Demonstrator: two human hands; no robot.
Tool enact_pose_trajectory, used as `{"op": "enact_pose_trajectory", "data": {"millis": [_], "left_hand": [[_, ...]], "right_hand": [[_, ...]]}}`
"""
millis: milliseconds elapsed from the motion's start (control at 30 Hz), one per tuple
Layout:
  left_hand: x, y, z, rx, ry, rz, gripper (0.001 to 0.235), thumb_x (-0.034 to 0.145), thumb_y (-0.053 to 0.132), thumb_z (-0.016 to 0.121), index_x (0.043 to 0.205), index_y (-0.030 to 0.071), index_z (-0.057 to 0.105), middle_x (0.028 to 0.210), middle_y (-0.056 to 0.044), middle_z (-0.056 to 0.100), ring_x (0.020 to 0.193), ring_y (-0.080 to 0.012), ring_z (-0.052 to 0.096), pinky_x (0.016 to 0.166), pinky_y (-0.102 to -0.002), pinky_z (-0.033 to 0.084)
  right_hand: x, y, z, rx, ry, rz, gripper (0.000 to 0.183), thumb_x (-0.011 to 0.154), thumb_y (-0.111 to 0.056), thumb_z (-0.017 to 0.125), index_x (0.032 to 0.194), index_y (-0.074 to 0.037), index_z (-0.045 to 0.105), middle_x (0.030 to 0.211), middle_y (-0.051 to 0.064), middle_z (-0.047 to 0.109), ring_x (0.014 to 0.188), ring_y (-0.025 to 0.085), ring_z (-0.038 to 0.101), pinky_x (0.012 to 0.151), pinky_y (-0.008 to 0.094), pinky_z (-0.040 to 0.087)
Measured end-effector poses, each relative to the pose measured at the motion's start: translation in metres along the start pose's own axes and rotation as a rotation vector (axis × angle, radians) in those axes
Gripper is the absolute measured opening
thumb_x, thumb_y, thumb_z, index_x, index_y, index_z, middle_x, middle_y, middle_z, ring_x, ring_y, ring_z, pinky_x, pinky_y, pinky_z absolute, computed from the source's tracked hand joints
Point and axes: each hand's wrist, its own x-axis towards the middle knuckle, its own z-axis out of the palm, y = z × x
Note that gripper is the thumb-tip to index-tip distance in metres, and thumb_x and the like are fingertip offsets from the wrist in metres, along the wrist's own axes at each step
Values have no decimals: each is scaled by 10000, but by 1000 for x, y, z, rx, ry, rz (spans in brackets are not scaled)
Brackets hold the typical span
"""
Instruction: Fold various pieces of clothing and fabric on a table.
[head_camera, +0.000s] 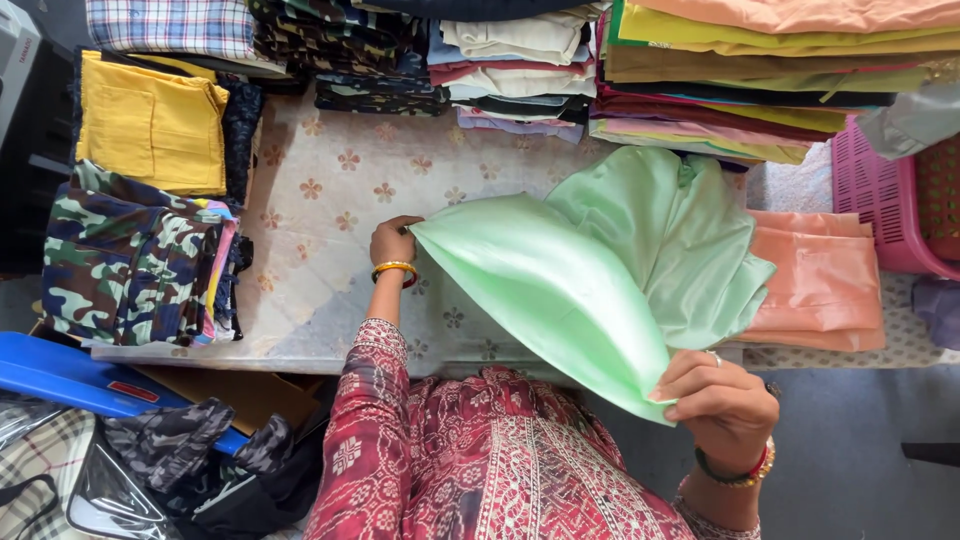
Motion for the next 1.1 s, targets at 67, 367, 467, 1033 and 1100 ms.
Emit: {"op": "enact_pose_trajectory", "data": {"millis": [67, 367, 467, 1033, 1100], "left_hand": [[25, -32, 16, -185, -54, 51, 308, 894, 44, 597, 1083, 158, 812, 835, -99, 779, 700, -210, 739, 677, -334, 565], [56, -70, 57, -508, -100, 105, 277, 828, 41, 654, 1062, 69, 800, 827, -36, 744, 724, -105, 645, 694, -269, 532], [49, -54, 57, -415, 90, 57, 312, 751, 25, 670, 1021, 100, 806, 776, -38, 755, 687, -125, 665, 670, -286, 530], [139, -107, 25, -860, 460, -90, 138, 842, -24, 670, 907, 81, 730, 775, -58, 704, 681, -158, 615, 619, -318, 527], [141, -110, 0, -1126, 475, -163, 152, 839, -75, 686, 895, 64, 713, 849, -90, 731, 705, -178, 665, 642, -331, 585]], "right_hand": [[2, 0, 0, 1, -16, 13, 129, 679, 93, 718, 765, 10, 670, 818, 125, 736, 728, 230, 696, 672, 337, 534], [12, -1, 10, 37, -161, 33, 117, 702, 77, 751, 780, 13, 692, 788, 103, 726, 724, 231, 709, 643, 311, 547], [15, -5, 10, 47, -178, 17, 111, 710, 70, 751, 783, 8, 695, 791, 100, 727, 724, 227, 711, 639, 306, 549], [-43, 123, 63, 269, -716, 657, 281, 799, -44, 838, 1074, -19, 785, 914, 77, 794, 777, 137, 704, 713, 308, 563], [-70, 180, 76, 391, -826, 1087, 187, 898, -126, 789, 1033, 4, 785, 825, 61, 730, 697, 112, 644, 647, 294, 505]]}}
